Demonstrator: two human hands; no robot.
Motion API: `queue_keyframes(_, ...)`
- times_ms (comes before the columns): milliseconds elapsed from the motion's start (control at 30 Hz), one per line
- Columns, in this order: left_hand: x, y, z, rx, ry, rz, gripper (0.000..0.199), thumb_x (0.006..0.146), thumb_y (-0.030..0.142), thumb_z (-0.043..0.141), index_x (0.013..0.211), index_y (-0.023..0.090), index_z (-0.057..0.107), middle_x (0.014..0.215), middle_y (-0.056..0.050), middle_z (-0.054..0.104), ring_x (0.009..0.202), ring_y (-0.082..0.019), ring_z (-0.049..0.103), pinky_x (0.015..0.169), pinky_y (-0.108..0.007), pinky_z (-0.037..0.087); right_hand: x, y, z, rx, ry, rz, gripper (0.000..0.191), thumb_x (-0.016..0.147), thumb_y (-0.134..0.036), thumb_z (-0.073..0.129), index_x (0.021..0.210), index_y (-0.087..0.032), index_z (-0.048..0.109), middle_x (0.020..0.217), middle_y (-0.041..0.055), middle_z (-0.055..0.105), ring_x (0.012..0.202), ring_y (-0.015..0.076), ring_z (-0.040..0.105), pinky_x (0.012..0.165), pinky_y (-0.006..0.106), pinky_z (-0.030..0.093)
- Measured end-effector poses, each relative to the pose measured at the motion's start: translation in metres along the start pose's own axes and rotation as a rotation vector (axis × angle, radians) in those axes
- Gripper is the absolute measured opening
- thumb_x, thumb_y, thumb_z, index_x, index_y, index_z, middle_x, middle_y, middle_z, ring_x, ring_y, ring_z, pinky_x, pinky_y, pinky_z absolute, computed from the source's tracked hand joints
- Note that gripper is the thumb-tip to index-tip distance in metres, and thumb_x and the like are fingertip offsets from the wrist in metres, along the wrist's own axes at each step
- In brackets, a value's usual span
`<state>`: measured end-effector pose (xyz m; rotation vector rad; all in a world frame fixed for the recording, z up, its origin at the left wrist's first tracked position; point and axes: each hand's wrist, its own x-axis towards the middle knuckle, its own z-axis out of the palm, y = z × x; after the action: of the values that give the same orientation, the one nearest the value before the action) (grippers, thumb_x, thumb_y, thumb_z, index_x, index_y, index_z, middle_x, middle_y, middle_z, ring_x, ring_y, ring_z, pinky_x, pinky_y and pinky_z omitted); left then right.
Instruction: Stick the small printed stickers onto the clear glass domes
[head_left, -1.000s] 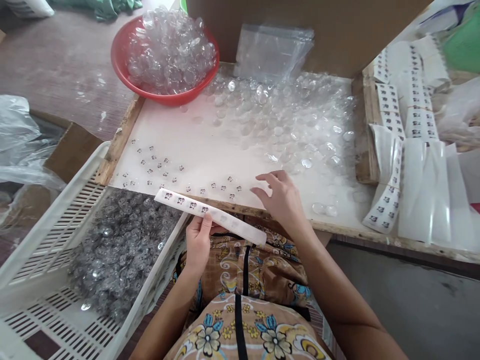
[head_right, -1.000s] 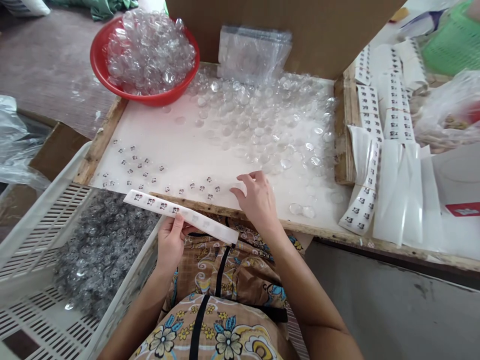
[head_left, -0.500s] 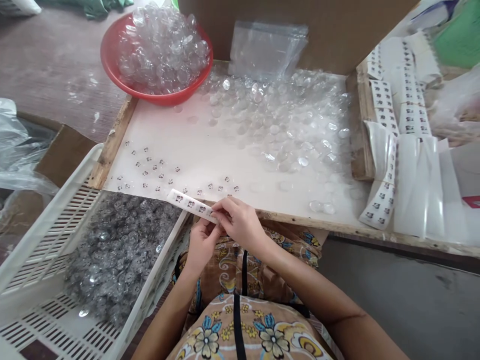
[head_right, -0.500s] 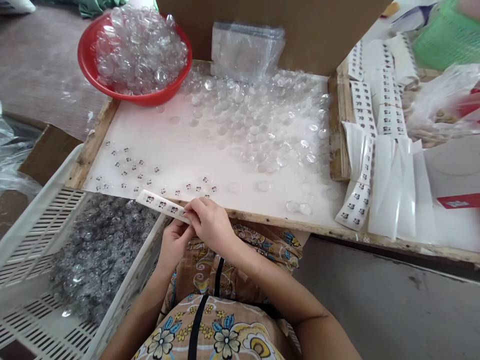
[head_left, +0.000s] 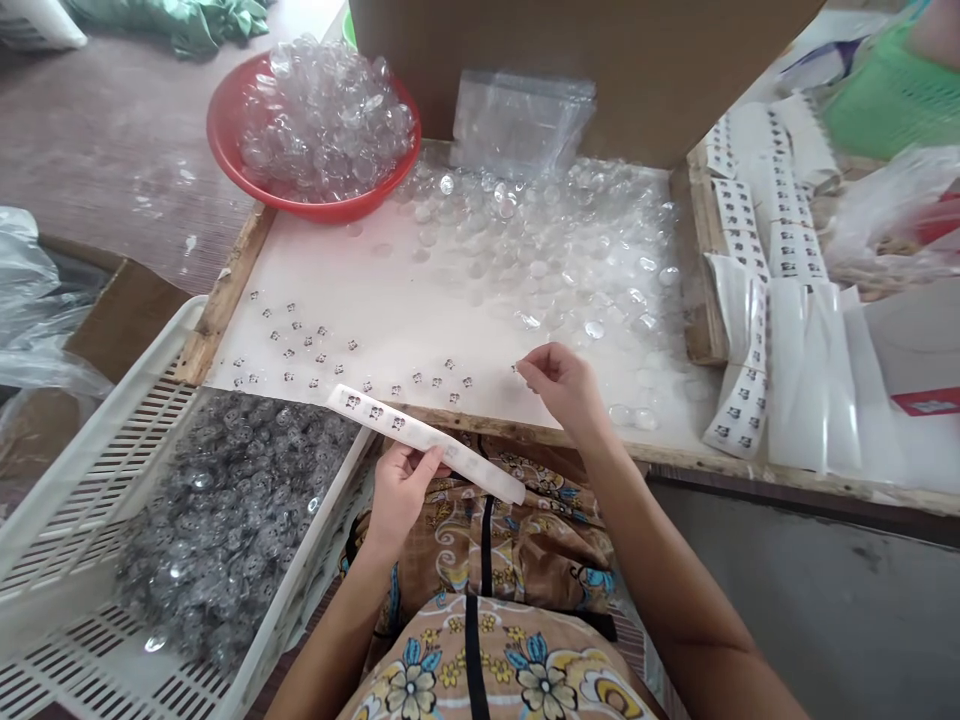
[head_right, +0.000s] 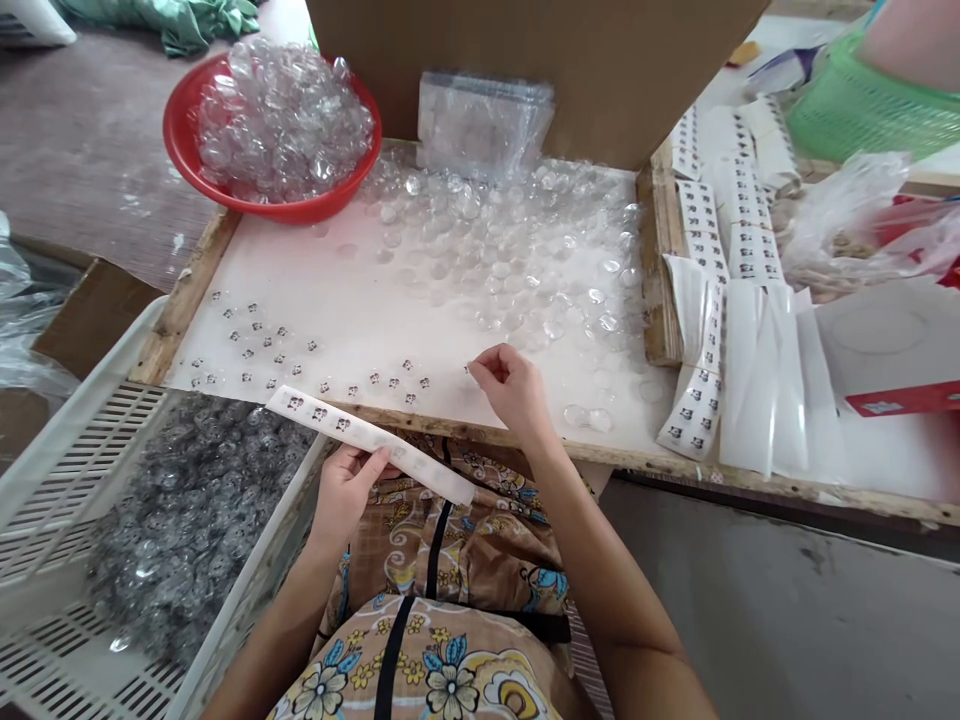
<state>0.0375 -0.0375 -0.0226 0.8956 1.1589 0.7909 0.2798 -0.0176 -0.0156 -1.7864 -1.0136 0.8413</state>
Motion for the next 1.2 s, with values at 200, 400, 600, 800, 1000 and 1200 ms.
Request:
queue_keyframes(200, 0.000, 0.003, 0.003, 0.011, 0.010, -0.013, 0.026, 0.074, 0.037, 0.079, 0.085, 0.015, 0.074, 0.080, -0.006, 0.074, 0.074, -0.022, 0.070, 0.069, -0.034, 0.062, 0.004, 0.011, 0.002, -0.118, -0.039, 0.034, 0.019, 0.075, -0.038, 0.063, 0.074, -0.019, 0.061, 0.067, 0.0012, 0.060, 0.060, 0.0141, 0.051, 0.055, 0.028, 0.038)
queue_keyframes(400, 0.002, 0.001, -0.001, 0.016, 0.001, -0.012, 0.027, 0.076, 0.038, 0.077, 0.090, 0.016, 0.073, 0.083, -0.005, 0.075, 0.078, -0.023, 0.072, 0.072, -0.037, 0.062, 0.000, 0.004, 0.008, -0.308, -0.019, -0.035, 0.011, 0.079, -0.031, 0.058, 0.075, -0.021, 0.061, 0.072, 0.0032, 0.062, 0.064, 0.0169, 0.055, 0.062, 0.030, 0.042)
queue_keyframes(600, 0.002, -0.001, 0.002, 0.013, 0.000, -0.016, 0.026, 0.074, 0.038, 0.078, 0.087, 0.016, 0.074, 0.080, -0.005, 0.075, 0.074, -0.023, 0.072, 0.070, -0.035, 0.061, 0.003, -0.001, 0.033, -0.468, 0.014, -0.162, 0.010, 0.083, -0.024, 0.055, 0.084, -0.019, 0.063, 0.098, 0.0103, 0.061, 0.069, 0.0173, 0.059, 0.068, 0.032, 0.044)
queue_keyframes(800, 0.000, 0.002, -0.004, 0.034, 0.035, 0.001, 0.027, 0.076, 0.038, 0.078, 0.090, 0.015, 0.074, 0.082, -0.006, 0.075, 0.075, -0.022, 0.072, 0.072, -0.035, 0.062, 0.004, -0.016, 0.051, -0.348, -0.094, -0.181, 0.028, 0.086, -0.018, 0.056, 0.114, -0.021, 0.056, 0.090, 0.0049, 0.068, 0.071, 0.0179, 0.061, 0.068, 0.031, 0.045)
queue_keyframes(1000, 0.004, 0.000, -0.008, 0.011, 0.033, 0.019, 0.023, 0.078, 0.037, 0.077, 0.088, 0.016, 0.074, 0.082, -0.005, 0.075, 0.076, -0.021, 0.072, 0.073, -0.034, 0.062, -0.011, 0.008, -0.011, -0.584, 0.185, -0.139, 0.021, 0.088, -0.028, 0.056, 0.106, -0.019, 0.062, 0.106, 0.0138, 0.064, 0.086, 0.0258, 0.061, 0.076, 0.041, 0.047)
queue_keyframes(1200, 0.004, 0.000, -0.001, 0.031, -0.043, 0.019, 0.023, 0.079, 0.037, 0.075, 0.088, 0.016, 0.072, 0.086, -0.006, 0.075, 0.078, -0.023, 0.072, 0.069, -0.033, 0.061, -0.015, 0.029, -0.026, -0.697, 0.173, -0.126, 0.025, 0.086, -0.029, 0.055, 0.107, -0.018, 0.064, 0.106, 0.0158, 0.062, 0.090, 0.0295, 0.061, 0.079, 0.045, 0.048)
